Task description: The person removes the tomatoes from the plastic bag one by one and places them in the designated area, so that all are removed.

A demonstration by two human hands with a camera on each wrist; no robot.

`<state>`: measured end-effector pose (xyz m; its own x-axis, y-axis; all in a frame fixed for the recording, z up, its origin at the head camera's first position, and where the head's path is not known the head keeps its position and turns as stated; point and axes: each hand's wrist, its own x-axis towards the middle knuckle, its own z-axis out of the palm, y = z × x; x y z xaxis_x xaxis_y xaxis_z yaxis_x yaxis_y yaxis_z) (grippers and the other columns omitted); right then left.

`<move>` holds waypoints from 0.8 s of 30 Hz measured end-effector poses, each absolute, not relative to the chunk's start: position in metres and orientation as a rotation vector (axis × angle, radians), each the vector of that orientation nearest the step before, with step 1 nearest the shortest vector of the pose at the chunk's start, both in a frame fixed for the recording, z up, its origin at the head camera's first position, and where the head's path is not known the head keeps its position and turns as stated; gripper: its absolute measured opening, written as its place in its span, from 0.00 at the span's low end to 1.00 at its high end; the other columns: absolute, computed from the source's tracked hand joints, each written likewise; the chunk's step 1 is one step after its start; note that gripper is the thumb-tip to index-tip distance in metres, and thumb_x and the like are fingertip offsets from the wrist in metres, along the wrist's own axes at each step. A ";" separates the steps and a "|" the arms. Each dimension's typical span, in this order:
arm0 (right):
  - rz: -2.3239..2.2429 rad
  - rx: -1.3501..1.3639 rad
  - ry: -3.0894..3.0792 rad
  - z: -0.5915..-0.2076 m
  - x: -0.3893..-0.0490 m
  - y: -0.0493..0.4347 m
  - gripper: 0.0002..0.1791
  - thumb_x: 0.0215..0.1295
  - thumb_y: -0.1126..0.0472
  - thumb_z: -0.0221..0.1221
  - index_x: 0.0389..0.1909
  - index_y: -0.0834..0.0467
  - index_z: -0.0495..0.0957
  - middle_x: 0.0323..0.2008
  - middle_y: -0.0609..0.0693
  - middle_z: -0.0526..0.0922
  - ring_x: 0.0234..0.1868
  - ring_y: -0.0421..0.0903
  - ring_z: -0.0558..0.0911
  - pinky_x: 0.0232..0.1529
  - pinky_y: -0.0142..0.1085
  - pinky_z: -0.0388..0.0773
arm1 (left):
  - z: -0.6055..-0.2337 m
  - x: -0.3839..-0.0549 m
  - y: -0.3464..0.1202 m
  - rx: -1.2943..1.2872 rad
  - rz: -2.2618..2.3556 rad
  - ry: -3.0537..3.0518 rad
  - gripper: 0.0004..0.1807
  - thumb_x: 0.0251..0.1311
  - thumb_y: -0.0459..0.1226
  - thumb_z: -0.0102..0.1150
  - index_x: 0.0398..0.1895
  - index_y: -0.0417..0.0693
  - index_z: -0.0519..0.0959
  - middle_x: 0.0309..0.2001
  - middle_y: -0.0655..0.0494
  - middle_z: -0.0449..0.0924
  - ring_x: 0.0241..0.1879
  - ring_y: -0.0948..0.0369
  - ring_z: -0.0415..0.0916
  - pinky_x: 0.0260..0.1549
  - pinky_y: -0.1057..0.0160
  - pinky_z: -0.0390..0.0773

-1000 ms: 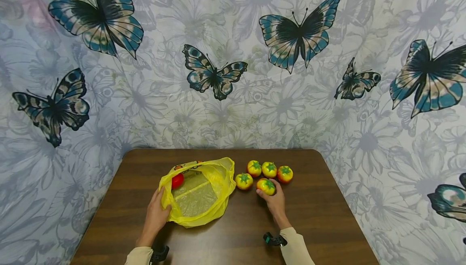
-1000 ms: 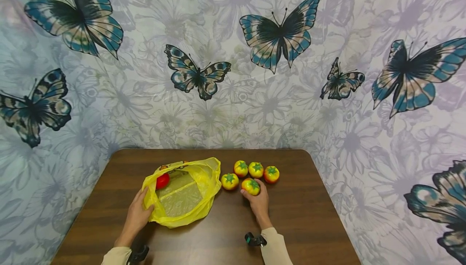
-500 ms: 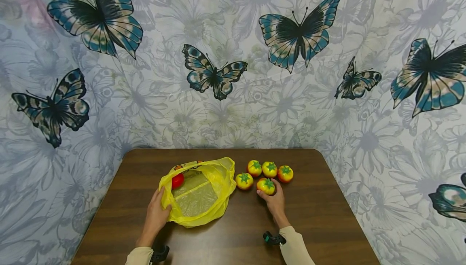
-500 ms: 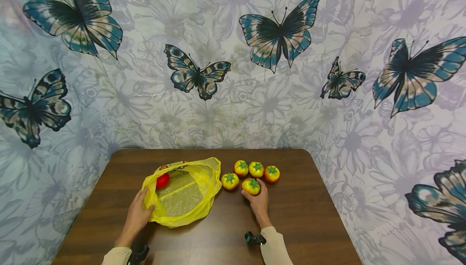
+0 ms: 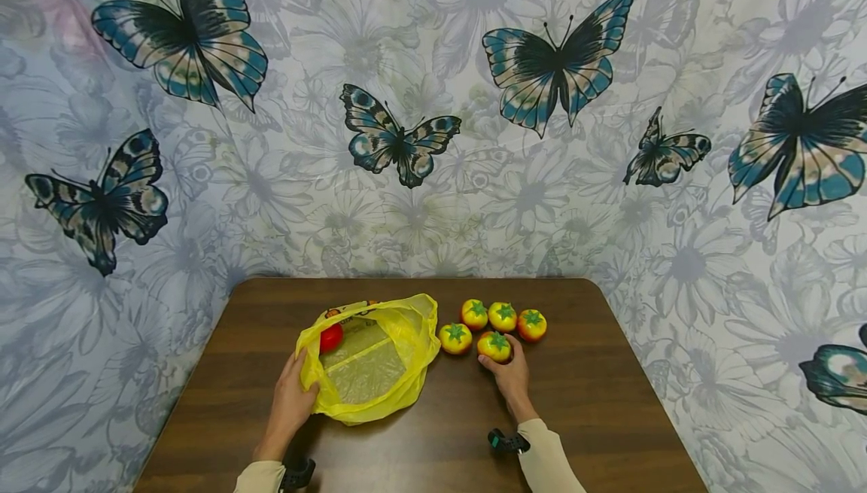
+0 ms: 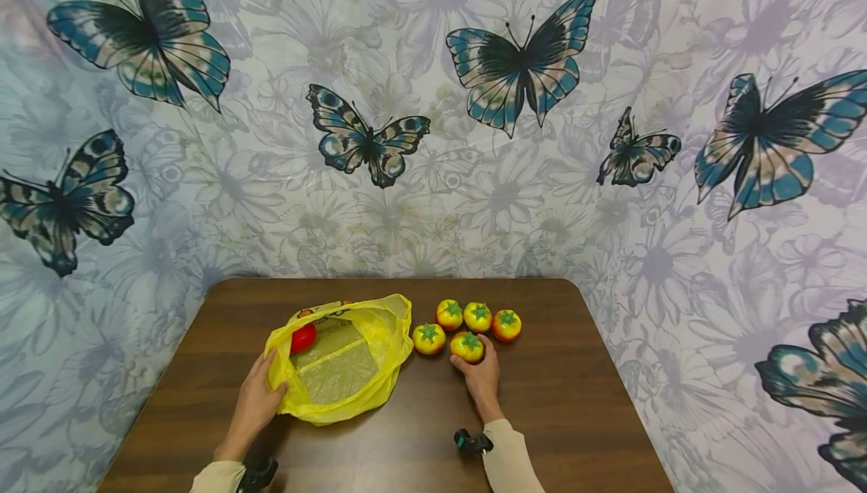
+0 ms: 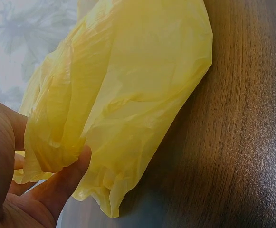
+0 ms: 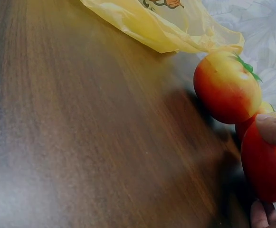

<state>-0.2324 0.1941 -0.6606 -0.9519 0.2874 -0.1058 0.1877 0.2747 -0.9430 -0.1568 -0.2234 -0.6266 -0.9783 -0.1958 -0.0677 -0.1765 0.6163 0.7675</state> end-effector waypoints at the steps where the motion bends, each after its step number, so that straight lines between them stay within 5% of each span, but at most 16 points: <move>1: 1.789 -0.459 -2.439 -0.661 -0.233 0.194 0.44 0.52 0.58 0.72 0.70 0.57 0.62 0.69 0.62 0.67 0.67 0.60 0.68 0.71 0.56 0.59 | -0.627 -0.157 -0.223 0.323 -1.327 -2.803 0.43 0.59 0.27 0.57 0.76 0.35 0.49 0.76 0.31 0.44 0.72 0.34 0.51 0.70 0.37 0.54; 24: 1.784 -0.486 -2.444 -0.665 -0.235 0.189 0.44 0.53 0.61 0.71 0.70 0.54 0.61 0.69 0.62 0.67 0.67 0.61 0.67 0.70 0.57 0.59 | -0.628 -0.158 -0.223 0.314 -1.326 -2.790 0.42 0.58 0.27 0.56 0.76 0.35 0.50 0.76 0.31 0.45 0.72 0.34 0.52 0.70 0.37 0.54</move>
